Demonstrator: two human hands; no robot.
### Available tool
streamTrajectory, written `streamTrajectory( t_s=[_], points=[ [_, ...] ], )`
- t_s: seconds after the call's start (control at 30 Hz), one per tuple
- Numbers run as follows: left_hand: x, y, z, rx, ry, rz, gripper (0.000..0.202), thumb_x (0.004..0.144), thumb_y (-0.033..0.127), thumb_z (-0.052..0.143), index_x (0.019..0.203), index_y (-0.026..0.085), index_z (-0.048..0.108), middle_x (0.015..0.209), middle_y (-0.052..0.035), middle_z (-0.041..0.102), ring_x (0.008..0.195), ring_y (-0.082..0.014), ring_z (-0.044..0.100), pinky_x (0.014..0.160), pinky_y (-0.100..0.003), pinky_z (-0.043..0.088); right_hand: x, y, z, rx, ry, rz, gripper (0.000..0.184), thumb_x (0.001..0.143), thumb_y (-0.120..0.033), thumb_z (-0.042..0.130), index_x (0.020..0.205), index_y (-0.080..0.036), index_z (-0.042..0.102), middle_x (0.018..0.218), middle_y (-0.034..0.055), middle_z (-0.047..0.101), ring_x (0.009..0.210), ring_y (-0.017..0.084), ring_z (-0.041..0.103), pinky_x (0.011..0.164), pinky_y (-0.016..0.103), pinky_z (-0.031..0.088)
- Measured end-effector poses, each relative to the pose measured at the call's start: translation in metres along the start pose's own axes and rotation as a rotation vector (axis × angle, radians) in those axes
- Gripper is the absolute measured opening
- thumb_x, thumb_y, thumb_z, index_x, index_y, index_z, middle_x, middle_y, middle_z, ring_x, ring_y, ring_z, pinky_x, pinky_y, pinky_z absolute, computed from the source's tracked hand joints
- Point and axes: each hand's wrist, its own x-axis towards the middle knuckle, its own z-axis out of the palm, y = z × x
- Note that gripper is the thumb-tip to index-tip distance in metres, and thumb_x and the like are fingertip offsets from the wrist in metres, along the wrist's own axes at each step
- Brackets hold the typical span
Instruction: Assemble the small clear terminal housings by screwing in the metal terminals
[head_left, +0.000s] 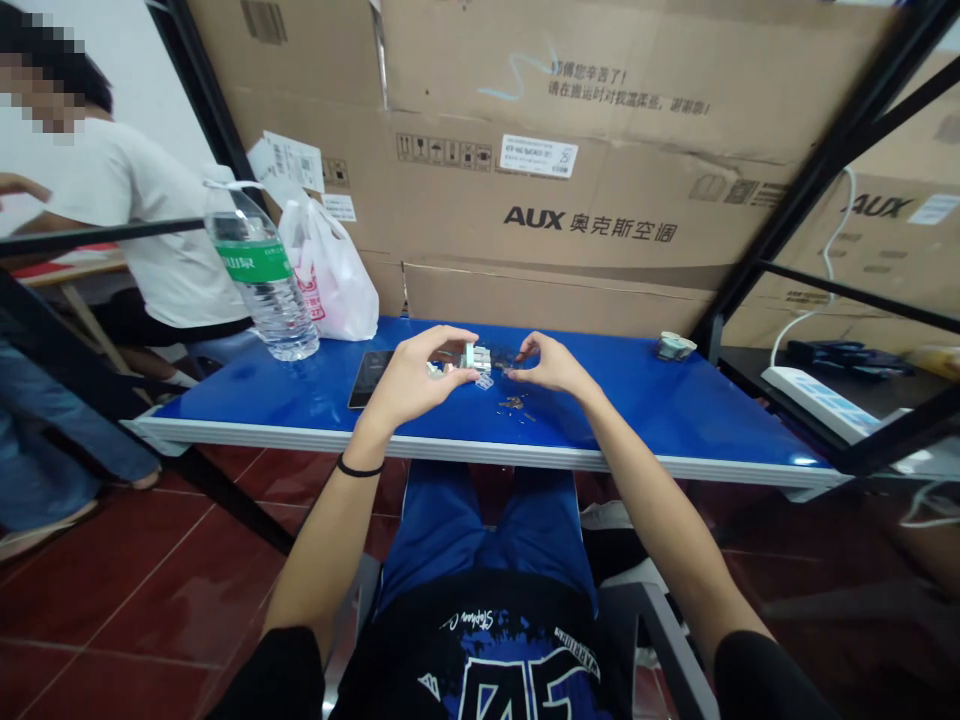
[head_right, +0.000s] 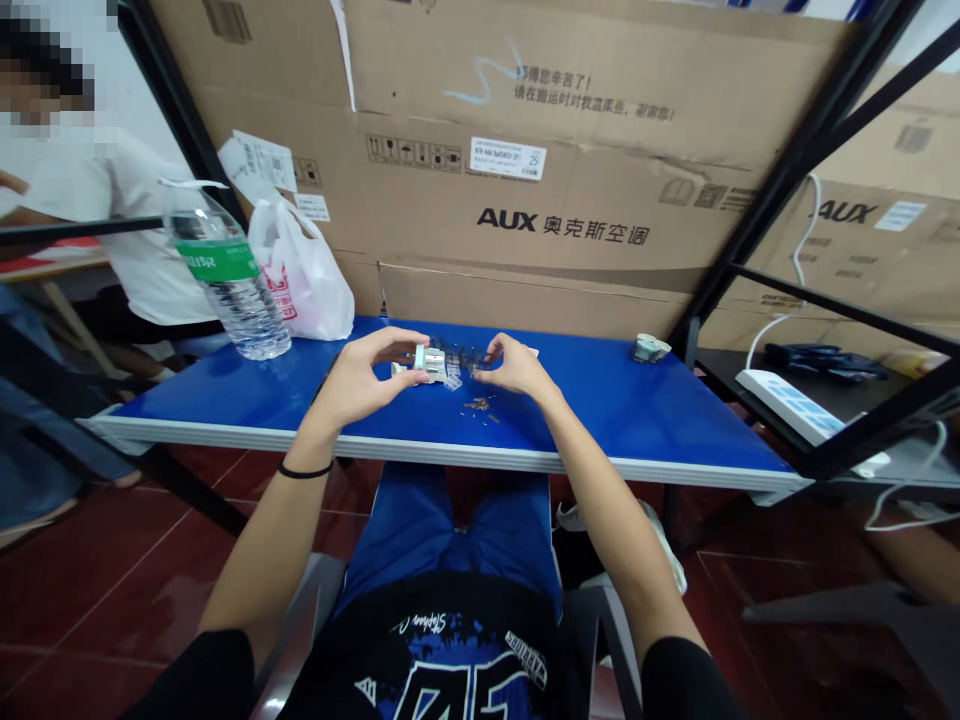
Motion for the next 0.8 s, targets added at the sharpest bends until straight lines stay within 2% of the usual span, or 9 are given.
streamTrajectory(
  t_s=[0.13,0.27,0.4,0.5,0.63,0.7,0.8],
  points=[
    [-0.002,-0.001,0.008,-0.073,-0.014,-0.009,0.044,0.083,0.033,0.089,0.122,0.020,0.075,0.122,-0.0097,0.079,0.102,-0.0246,0.079,0.095,-0.041,0.065,-0.029,-0.014,-0.016,0.213,0.025,-0.192,0.042,0.074,-0.029,0.083,0.110,-0.022,0.063,0.103,0.0033,0.078,0.087,0.018,0.068,0.075,0.030,0.048],
    [-0.003,0.008,0.015,-0.157,-0.056,-0.009,0.044,0.086,0.030,0.086,0.126,0.020,0.074,0.122,-0.0096,0.080,0.104,-0.0235,0.080,0.096,-0.039,0.066,-0.058,-0.043,-0.028,0.187,0.047,-0.346,0.051,0.076,-0.029,0.081,0.126,-0.025,0.072,0.112,0.0049,0.076,0.088,0.018,0.065,0.063,0.026,0.043],
    [-0.004,0.016,0.013,-0.120,-0.057,0.032,0.044,0.086,0.031,0.087,0.128,0.020,0.077,0.119,-0.0092,0.081,0.100,-0.0213,0.079,0.095,-0.037,0.065,-0.068,-0.062,-0.031,0.223,0.082,-0.497,0.050,0.079,-0.030,0.082,0.128,-0.024,0.076,0.113,0.0065,0.076,0.077,0.014,0.060,0.057,0.025,0.041],
    [-0.005,0.019,0.010,-0.049,-0.053,0.077,0.045,0.085,0.032,0.088,0.128,0.021,0.079,0.119,-0.0090,0.081,0.100,-0.0211,0.079,0.097,-0.037,0.064,-0.069,-0.067,-0.029,0.260,0.117,-0.509,0.047,0.079,-0.033,0.085,0.125,-0.023,0.078,0.110,0.0064,0.077,0.066,0.010,0.052,0.053,0.025,0.037],
    [-0.006,0.018,0.011,-0.121,-0.007,0.022,0.057,0.087,0.041,0.087,0.139,0.021,0.074,0.126,-0.0115,0.081,0.111,-0.0265,0.079,0.103,-0.042,0.064,-0.070,-0.071,-0.027,0.296,0.156,-0.492,0.044,0.081,-0.041,0.088,0.121,-0.023,0.080,0.108,0.0063,0.078,0.057,0.007,0.039,0.050,0.025,0.032],
    [-0.006,0.018,0.013,-0.118,0.015,0.015,0.052,0.091,0.043,0.083,0.137,0.022,0.075,0.128,-0.0112,0.080,0.116,-0.0282,0.079,0.105,-0.042,0.064,-0.071,-0.074,-0.027,0.311,0.175,-0.463,0.044,0.081,-0.044,0.089,0.119,-0.023,0.082,0.106,0.0056,0.078,0.055,0.006,0.034,0.050,0.026,0.031],
    [-0.006,0.020,0.016,-0.005,0.014,0.097,0.040,0.099,0.041,0.074,0.135,0.023,0.076,0.134,-0.0102,0.078,0.124,-0.0271,0.075,0.110,-0.041,0.060,-0.072,-0.077,-0.027,0.352,0.201,-0.377,0.043,0.080,-0.046,0.089,0.116,-0.023,0.083,0.102,0.0044,0.077,0.053,0.005,0.028,0.049,0.027,0.027]
  ],
)
